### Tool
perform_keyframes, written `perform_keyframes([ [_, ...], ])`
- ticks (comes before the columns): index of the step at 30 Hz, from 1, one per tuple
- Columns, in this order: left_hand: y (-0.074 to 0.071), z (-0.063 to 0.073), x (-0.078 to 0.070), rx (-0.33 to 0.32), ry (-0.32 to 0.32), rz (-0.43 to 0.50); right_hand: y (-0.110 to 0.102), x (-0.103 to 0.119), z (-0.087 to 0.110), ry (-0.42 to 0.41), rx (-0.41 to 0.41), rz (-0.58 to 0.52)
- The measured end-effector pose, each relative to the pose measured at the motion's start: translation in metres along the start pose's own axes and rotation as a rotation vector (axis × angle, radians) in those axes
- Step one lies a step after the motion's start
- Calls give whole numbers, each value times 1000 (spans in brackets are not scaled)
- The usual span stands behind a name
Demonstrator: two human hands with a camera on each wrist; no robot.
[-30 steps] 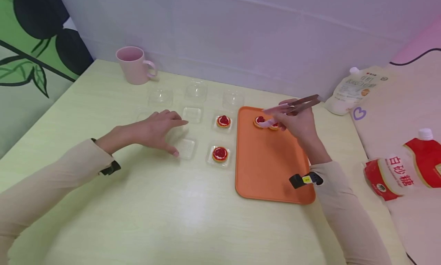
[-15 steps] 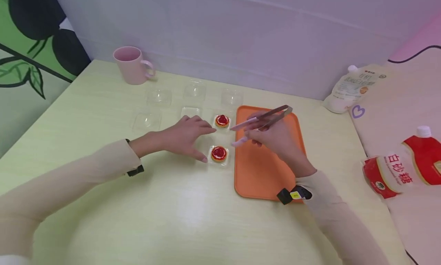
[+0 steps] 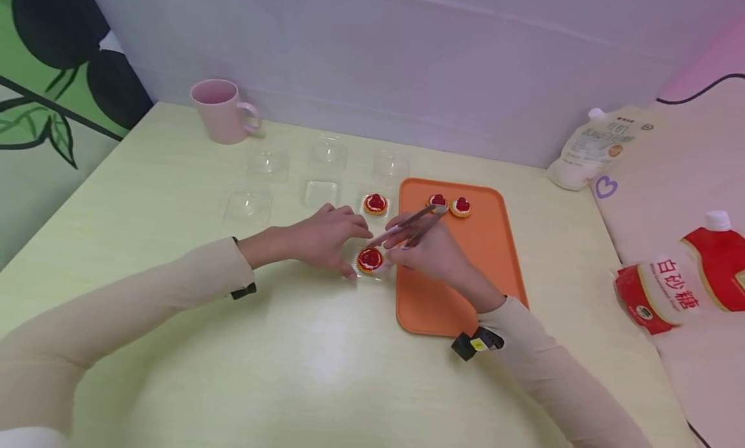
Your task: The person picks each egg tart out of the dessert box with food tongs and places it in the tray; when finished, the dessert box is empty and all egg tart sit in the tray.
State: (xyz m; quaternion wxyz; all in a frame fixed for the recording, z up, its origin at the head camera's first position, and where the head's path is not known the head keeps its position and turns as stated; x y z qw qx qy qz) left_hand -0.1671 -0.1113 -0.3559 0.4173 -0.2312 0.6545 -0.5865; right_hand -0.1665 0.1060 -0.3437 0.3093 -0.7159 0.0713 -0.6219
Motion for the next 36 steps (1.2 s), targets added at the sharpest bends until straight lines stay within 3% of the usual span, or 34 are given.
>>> perform_keyframes([
  [11,-2,-1,-7,31,-52,-45,5,4,0,-86,37,49],
  [17,0,-1,-8,35,-58,-45,6,4,0,-112,-9,87],
  [28,-2,-1,-11,35,-49,-39,4,1,1,-49,-34,-4],
  [36,-4,-1,-10,35,-50,-43,-18,10,4,-23,-72,-72],
])
Point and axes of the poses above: each hand's wrist, its own z-axis away from the middle knuckle, its own y-axis out of the palm, x = y × z, the point moved 1 cm from there along -z, towards the middle knuckle, and after that the axes turned 13 degrees about -x, right-handed, at the moved point
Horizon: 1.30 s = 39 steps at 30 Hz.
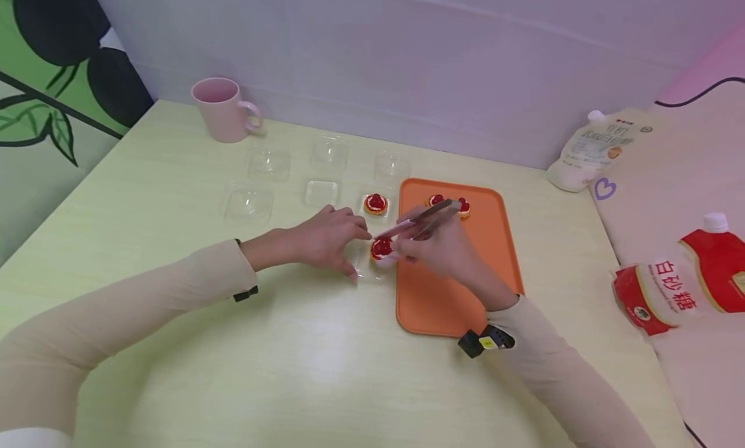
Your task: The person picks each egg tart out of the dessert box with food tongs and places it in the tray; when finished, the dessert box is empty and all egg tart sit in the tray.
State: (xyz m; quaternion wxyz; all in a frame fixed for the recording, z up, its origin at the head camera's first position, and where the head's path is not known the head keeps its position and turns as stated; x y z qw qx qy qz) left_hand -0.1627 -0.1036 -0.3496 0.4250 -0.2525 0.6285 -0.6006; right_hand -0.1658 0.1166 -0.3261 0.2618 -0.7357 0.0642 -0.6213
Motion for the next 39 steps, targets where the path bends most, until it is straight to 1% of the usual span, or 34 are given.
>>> perform_keyframes([
  [4,1,1,2,-11,12,6,-21,8,2,25,-86,-34],
  [6,1,1,2,-12,15,6,-32,9,1,28,-136,-26],
  [9,1,2,3,-13,16,6,-46,2,-1,26,-197,17],
  [12,1,2,4,-16,14,6,-55,-10,-6,26,-240,33],
  [15,2,3,5,-18,10,10,-59,-25,-11,50,-240,50],
  [19,2,3,4,-15,11,15,-58,-43,-16,94,-231,84],
  [23,2,2,3,-8,4,19,-54,-54,-19,97,-244,100],
  [28,3,1,3,-8,-8,18,-51,-60,-22,75,-244,96],
  [32,3,1,3,-9,-12,18,-52,-61,-23,48,-241,122],
  [39,3,0,2,-9,0,12,-55,-60,-23,59,-244,154],
])
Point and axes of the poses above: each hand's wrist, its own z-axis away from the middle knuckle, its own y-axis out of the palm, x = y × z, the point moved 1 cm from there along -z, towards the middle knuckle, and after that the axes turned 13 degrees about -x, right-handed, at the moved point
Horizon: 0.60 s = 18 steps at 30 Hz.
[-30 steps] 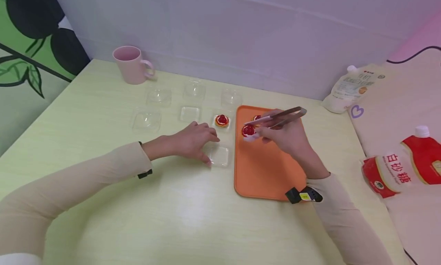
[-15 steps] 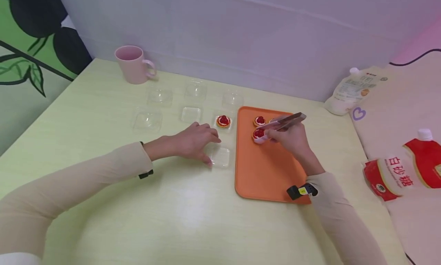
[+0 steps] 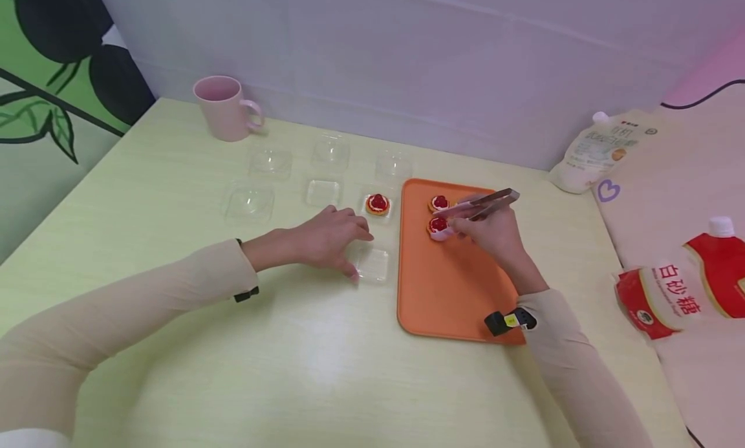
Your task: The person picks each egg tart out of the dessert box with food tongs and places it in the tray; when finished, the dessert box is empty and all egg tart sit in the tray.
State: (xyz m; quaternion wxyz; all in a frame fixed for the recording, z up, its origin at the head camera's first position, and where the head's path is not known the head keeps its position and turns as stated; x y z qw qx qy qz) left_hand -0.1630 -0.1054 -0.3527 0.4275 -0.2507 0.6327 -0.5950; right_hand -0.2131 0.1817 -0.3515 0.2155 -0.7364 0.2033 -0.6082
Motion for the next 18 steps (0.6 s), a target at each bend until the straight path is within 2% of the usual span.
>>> perform_keyframes([
  [10,-1,-1,0,5,-7,2,-6,6,1,13,-3,11],
  [18,-3,0,-1,15,-8,10,-14,14,3,4,-48,-36],
])
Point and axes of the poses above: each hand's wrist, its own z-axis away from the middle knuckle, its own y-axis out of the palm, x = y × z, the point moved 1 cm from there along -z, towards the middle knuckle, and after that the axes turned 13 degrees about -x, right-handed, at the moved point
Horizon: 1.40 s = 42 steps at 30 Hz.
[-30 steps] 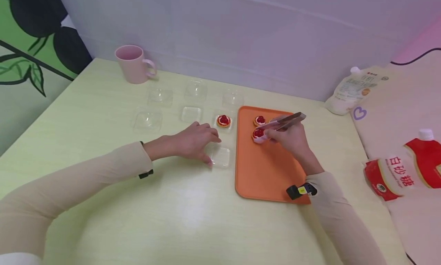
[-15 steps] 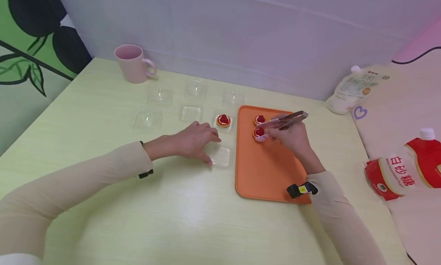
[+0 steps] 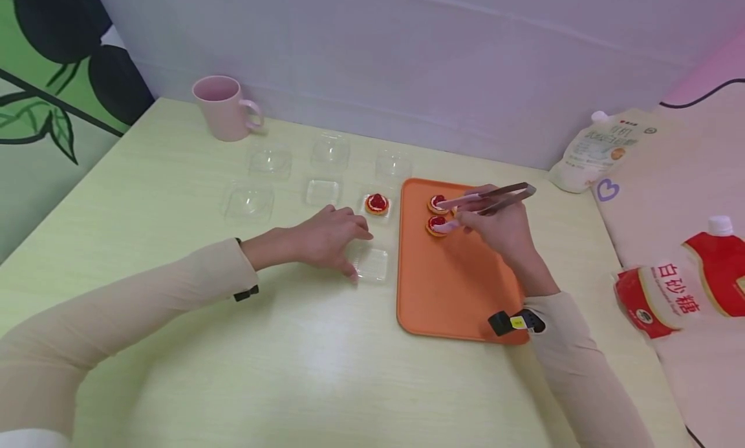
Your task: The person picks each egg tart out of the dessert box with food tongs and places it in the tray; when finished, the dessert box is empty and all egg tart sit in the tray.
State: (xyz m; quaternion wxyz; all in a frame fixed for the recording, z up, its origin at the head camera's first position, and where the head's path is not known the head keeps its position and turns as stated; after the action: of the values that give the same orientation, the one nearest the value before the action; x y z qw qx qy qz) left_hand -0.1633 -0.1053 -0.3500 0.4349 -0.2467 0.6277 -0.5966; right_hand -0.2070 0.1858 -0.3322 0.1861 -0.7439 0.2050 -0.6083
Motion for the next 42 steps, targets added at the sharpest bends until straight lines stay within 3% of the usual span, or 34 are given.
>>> perform_keyframes([
  [9,-2,-1,2,21,-27,20,-1,5,1,-1,-11,-63],
  [16,-4,-1,8,-7,2,52,3,12,-2,6,6,-116],
  [22,-15,-5,21,-94,11,101,10,20,-6,-24,22,-125],
  [26,-22,-16,35,-164,-12,110,17,23,-10,-22,46,-158],
  [29,-25,-28,46,-182,-32,94,26,28,-15,-6,54,-162],
  [34,-26,-50,56,-132,-56,44,41,37,-26,34,81,-112],
  [42,-27,-75,57,30,-94,6,70,46,-38,48,148,-108],
])
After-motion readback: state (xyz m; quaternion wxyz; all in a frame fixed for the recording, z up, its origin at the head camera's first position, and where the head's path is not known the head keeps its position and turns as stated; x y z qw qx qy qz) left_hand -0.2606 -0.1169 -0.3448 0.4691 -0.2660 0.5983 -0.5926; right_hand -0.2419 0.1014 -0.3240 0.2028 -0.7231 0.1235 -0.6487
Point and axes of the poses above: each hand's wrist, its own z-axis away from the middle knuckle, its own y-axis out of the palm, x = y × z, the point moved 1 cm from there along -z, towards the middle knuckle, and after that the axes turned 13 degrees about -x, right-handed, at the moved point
